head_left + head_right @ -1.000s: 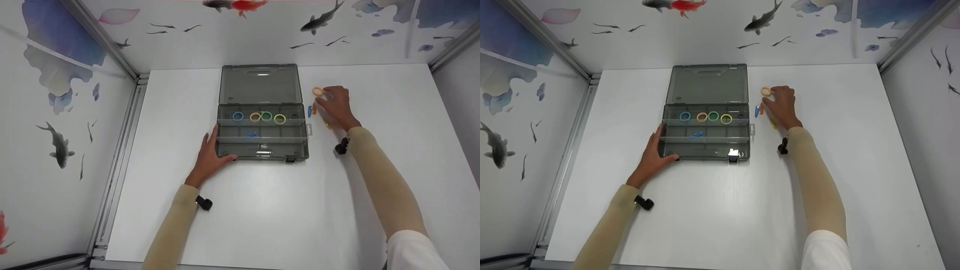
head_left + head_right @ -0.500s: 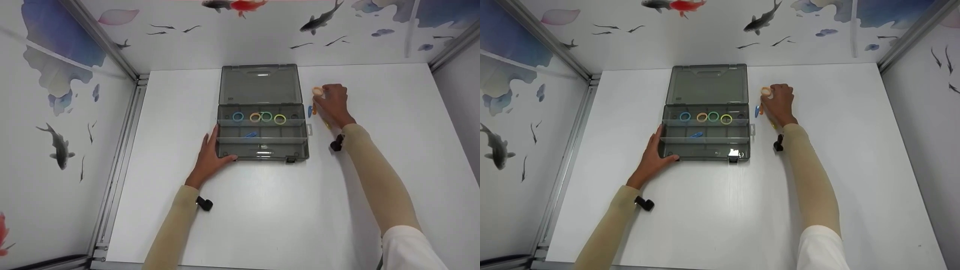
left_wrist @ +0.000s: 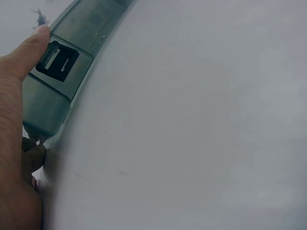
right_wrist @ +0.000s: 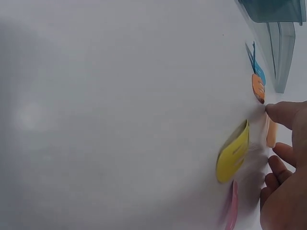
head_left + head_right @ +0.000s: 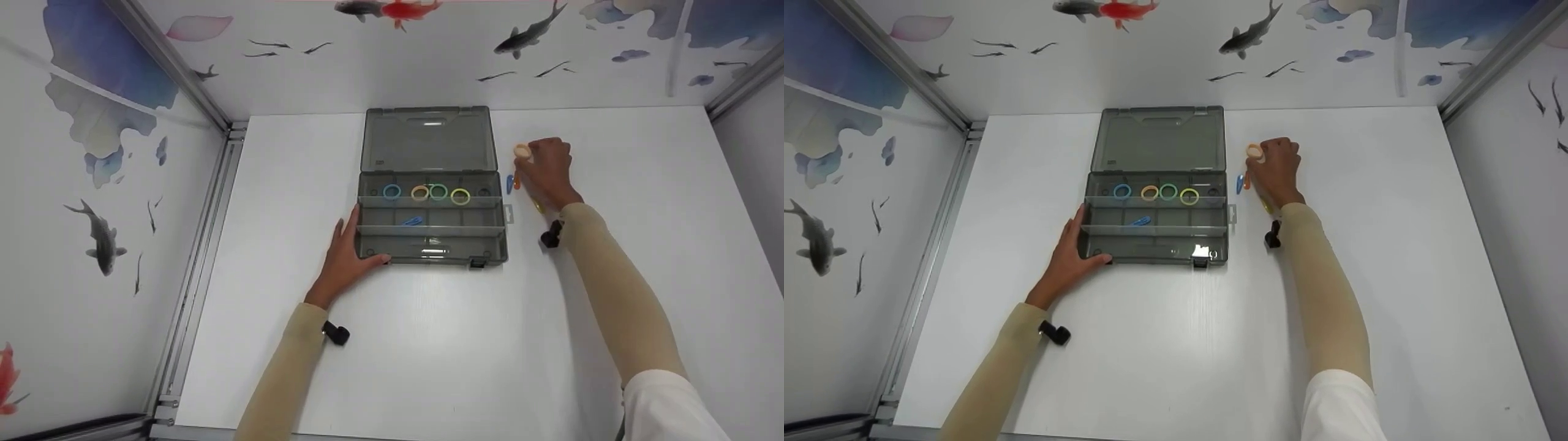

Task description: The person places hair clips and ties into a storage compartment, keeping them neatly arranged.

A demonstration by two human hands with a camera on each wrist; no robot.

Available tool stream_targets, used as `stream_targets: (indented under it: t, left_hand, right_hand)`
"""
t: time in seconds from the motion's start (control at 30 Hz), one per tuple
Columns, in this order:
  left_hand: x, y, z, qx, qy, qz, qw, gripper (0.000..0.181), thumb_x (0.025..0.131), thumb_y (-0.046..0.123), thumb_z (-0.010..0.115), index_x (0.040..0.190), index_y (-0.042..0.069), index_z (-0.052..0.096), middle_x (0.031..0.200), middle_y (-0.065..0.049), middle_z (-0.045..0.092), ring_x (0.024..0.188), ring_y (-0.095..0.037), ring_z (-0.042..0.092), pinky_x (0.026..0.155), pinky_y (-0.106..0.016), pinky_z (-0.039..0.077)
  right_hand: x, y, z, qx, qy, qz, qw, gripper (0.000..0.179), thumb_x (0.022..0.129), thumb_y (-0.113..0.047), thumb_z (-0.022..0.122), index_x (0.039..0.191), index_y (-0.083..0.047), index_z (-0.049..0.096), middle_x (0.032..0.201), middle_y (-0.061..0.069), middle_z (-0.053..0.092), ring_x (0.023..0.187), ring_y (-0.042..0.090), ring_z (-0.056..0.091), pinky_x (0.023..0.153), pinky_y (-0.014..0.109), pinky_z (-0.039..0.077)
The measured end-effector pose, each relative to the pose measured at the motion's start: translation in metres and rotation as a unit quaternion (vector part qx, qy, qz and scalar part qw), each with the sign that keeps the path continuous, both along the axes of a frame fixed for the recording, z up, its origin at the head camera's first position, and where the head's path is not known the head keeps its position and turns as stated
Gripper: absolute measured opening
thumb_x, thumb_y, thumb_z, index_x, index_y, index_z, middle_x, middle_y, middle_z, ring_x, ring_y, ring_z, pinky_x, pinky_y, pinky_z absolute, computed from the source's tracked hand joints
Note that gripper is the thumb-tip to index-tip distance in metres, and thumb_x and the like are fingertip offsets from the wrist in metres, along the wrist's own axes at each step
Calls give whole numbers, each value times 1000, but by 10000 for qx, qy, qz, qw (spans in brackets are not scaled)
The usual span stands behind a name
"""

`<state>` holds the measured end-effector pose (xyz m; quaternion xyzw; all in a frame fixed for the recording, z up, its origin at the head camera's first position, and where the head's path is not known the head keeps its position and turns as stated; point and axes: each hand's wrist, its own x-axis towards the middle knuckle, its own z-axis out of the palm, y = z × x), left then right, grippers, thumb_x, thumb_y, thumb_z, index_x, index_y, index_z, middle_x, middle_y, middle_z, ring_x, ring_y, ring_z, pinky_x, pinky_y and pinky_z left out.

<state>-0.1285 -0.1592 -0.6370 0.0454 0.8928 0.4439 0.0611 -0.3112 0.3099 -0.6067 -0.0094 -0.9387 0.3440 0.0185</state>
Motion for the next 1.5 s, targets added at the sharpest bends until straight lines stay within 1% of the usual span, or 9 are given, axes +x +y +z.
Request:
stream_targets:
  t: [0.2,0.27,0.37,0.5,0.63,0.8,1.2,1.33,1.5]
  left_hand:
    - [-1,2,1,80,69,-55,9999,127,85,68,88,179,39,6,183,-16,20,169,-46,9,124,-78,26]
    - [-1,1,1,88,91,-74,9999,127,85,68,88,179,39,6,182,-17,20,169,-46,9,123,-79,26]
    - [-2,1,0,115,97,-87,9998,127,86,68,88,179,39,6,182,-17,19,169,-46,9,123,-79,25]
    - [-2,1,1,83,73,-78,9999,127,86,68,88,179,36,7,183,-17,19,168,-47,9,124,-78,25]
    - [-1,0,2,91,76,-76,9999,127,87,64,89,179,33,8,183,-17,18,169,-46,8,124,-78,25]
    - [0,-2,2,104,120,-54,9999,127,87,62,90,180,32,9,182,-19,20,169,-47,8,124,-78,25]
    - [0,-1,-2,87,88,-64,9999,127,86,64,89,179,35,7,182,-21,19,168,-48,9,124,-78,25]
    - [0,-1,-2,88,91,-74,9999,127,87,62,90,179,34,7,182,-20,19,168,-47,9,124,-77,25]
    - [0,-1,-1,99,131,-90,9998,128,85,67,88,180,33,8,182,-20,20,168,-47,9,124,-77,26]
  right_hand:
    - [2,1,3,-121,-39,-129,9998,56,105,-29,66,143,11,63,147,29,51,139,46,40,117,60,32]
    - [4,1,5,-221,-141,-161,9995,55,106,-32,63,142,10,63,149,26,49,140,44,38,118,60,32]
    - [8,3,7,-393,-262,-152,9988,56,106,-36,60,143,7,62,152,24,47,143,41,35,120,59,30]
    - [16,5,10,-617,-286,-58,9977,54,106,-36,64,143,3,59,152,21,45,143,37,32,123,58,29]
    - [22,4,11,-588,46,169,9981,46,106,-27,70,137,6,63,146,24,51,140,40,35,122,58,28]
    - [31,-3,12,-539,564,433,9960,34,100,-15,78,124,9,71,136,27,59,133,44,42,117,59,31]
    - [63,-16,28,-620,1105,998,9869,27,99,-7,82,121,6,72,133,26,60,131,42,45,114,59,34]
    - [73,-21,35,-689,1155,1143,9843,27,99,-6,82,122,5,73,134,25,60,132,41,46,115,58,35]
    - [82,-28,40,-693,1187,1394,9806,28,97,-5,85,121,4,73,135,25,59,131,40,46,112,57,37]
